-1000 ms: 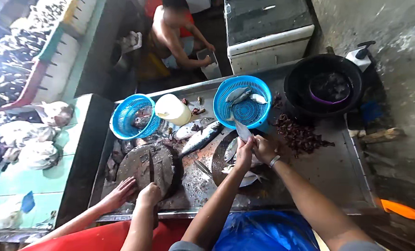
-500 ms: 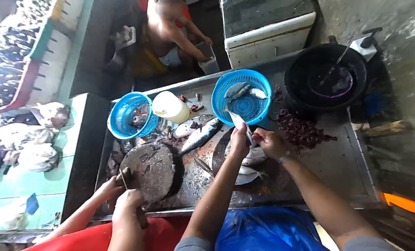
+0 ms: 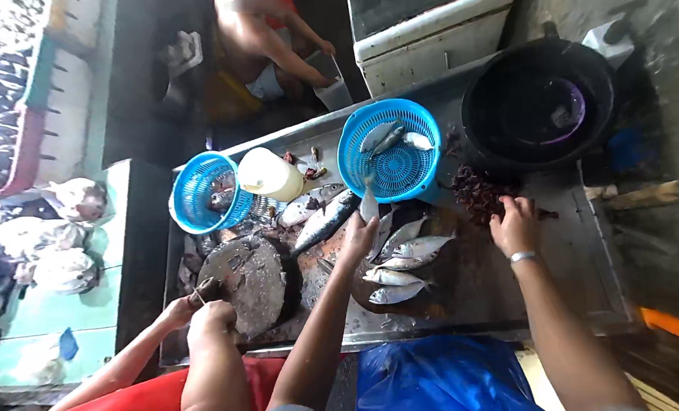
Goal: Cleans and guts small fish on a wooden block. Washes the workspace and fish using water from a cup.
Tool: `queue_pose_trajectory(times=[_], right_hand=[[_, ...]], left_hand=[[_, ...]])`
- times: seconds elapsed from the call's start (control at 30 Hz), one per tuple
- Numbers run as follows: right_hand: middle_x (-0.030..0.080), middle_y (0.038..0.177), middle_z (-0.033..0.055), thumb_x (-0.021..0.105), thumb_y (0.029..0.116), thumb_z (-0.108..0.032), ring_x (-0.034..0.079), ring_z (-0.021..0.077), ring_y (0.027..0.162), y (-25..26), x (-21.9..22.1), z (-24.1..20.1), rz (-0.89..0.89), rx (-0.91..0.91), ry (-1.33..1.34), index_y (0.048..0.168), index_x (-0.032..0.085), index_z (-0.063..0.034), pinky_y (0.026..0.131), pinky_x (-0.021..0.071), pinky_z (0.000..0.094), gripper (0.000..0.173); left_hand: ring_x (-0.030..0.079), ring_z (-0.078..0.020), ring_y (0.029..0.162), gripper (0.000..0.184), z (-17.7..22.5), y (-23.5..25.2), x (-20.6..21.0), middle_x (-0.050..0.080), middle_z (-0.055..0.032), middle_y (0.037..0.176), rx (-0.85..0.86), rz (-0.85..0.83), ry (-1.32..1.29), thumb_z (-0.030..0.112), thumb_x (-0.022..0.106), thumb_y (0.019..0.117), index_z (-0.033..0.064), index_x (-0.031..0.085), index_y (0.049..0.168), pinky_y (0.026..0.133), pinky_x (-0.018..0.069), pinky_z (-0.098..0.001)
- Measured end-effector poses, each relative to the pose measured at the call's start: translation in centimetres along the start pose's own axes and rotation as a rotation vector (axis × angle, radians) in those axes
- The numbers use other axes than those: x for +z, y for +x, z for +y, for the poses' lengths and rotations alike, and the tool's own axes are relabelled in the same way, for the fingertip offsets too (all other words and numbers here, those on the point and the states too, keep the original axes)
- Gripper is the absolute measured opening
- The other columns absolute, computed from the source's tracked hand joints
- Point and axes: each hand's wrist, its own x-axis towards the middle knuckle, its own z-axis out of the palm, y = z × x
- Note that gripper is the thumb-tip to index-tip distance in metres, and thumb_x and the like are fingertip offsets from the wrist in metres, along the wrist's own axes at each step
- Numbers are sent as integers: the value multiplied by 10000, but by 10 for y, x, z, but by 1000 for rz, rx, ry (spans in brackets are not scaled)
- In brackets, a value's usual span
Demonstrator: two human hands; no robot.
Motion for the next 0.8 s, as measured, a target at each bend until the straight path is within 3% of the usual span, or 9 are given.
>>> queue_pose_trajectory(times=[0.1,0.2,0.27,0.33,0.53,0.63,0.7,0.73,0.8], right_hand=[[544,1470,181,573,1009,-151,675,269,1141,-31,35,-49,-56,-373,448,1399,570,-11,970,589,455,414],[622,1376,151,527,1049,-149,701,218,1069,-48,79,-106,-326,-547,797,1480,475,-22,938,599,429,453],[706,1042,167,521,1033,-73,705,255,926,-52,99,-126,-373,-538,794,1229,624,14,855,594,479,238],[658,813,146,522,1047,-93,658,249,756,-51,104,-135,-392,-560,768,992,662,18,722,565,472,187],[470,616,-18,477,1024,-193,432,78,495,-40,37,-131,-461,-681,1030,811,574,-82,461,391,270,259],[576,688,32,510,1033,-224,547,129,570,-5,5,-84,-340,-727,581,868,652,-65,515,490,310,270],[685,1025,248,642,1004,-265,676,409,925,23,10,-34,-218,-410,-43,1087,694,-18,755,561,604,266],[591,1286,332,703,977,-305,578,524,1180,34,14,-11,-231,-200,-155,1259,640,15,922,486,725,431],[368,1548,341,770,930,-341,395,589,1381,42,11,18,-183,28,-155,1494,478,-24,1060,375,777,709]], left_hand=[[666,-294,1011,539,5,-13,5,660,-152,1200,2,-78,-5,516,559,1030,162,487,1430,852,561,-521],[660,-154,791,452,27,-19,20,689,-68,1016,47,-124,-220,462,513,1067,193,481,1430,698,572,-354],[620,-120,686,393,31,-18,25,660,-47,890,53,-100,-308,456,498,1074,181,509,1355,624,543,-306],[592,-111,685,376,24,-15,20,636,-31,876,10,-50,-354,498,518,1057,206,553,1290,622,515,-301],[562,-91,589,352,-31,1,-13,613,-2,752,-115,55,-422,460,531,1055,168,596,1241,550,505,-282],[669,-210,811,437,-63,7,-19,690,-131,956,-217,-31,-101,378,541,1062,40,546,1340,764,572,-425],[692,-301,1006,530,-89,7,-13,685,-207,1122,-264,-109,177,411,572,1038,-9,532,1359,915,563,-524],[669,-331,1114,593,-94,7,-11,654,-231,1222,-261,-119,270,447,578,1025,-11,503,1394,985,541,-550],[596,-372,1265,704,-84,8,-12,578,-265,1371,-259,-121,407,513,564,1018,-17,443,1466,1074,479,-577]])
